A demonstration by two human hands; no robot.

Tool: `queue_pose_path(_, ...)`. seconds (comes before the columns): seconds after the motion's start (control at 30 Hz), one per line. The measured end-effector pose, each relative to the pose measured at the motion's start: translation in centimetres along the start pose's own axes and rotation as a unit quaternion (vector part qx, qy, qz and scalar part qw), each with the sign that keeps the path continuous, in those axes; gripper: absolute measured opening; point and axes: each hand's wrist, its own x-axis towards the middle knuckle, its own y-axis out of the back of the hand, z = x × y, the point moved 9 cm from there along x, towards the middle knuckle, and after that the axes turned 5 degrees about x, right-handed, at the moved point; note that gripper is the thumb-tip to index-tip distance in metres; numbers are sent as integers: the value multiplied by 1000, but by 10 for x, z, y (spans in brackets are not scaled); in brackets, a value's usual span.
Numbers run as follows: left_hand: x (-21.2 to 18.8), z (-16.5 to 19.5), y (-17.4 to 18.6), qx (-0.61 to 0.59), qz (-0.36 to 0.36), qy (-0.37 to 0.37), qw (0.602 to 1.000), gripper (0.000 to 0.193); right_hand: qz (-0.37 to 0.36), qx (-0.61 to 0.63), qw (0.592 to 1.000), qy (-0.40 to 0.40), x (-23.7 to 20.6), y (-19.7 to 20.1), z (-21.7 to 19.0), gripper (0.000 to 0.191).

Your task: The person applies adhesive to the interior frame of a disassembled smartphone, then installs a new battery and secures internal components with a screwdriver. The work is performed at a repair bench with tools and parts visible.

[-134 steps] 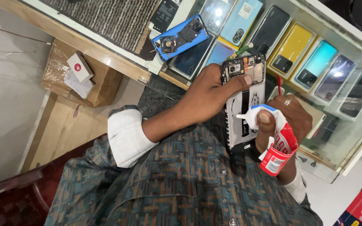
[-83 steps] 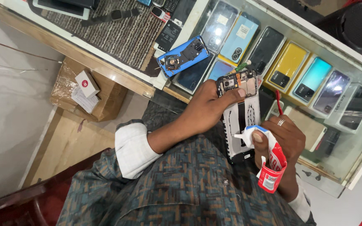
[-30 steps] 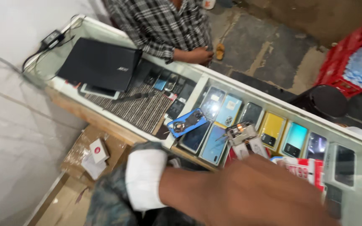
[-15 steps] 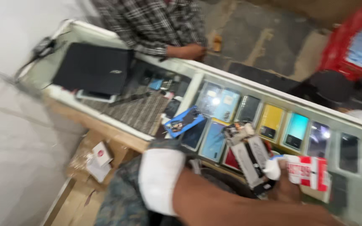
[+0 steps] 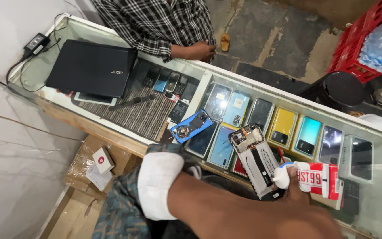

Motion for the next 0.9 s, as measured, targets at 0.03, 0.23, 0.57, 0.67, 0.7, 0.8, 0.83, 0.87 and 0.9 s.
queue_pose_path(0.03,0,1,4,-1,3,3,1000,21,3,-1,1000,-3,-1,1,-1,37)
queue_pose_path(0.23,0,3,12,-8,11,16,1000,22,3,1,1000,-14,-1,-3,1,38)
queue_pose_path(0.57,-62,-22,58,-126,158,79,976,24,0,28,999,-31,-11,-16,-2,35)
queue_pose_path(0.67,-127,-84,92,-198,440,173,859,25,7,-5,1000,-11,-15,-20,-3,38)
queue_pose_path(0.7,-145,-103,97,-173,494,182,832,25,-1,-22,1000,2,-16,-23,-5,40)
queue_pose_path(0.8,-181,-145,82,-197,494,271,803,43,-35,-11,999,7,-22,-40,-4,40)
queue_pose_path(0.83,-192,-158,73,-225,484,318,784,52,-36,-25,999,20,-21,-47,-6,40)
queue_pose_path(0.87,-193,-166,62,-253,449,328,792,58,-38,-42,998,31,-22,-54,-8,41)
queue_pose_path(0.9,-193,-171,53,-279,414,337,799,63,-41,-59,997,40,-21,-62,-9,41)
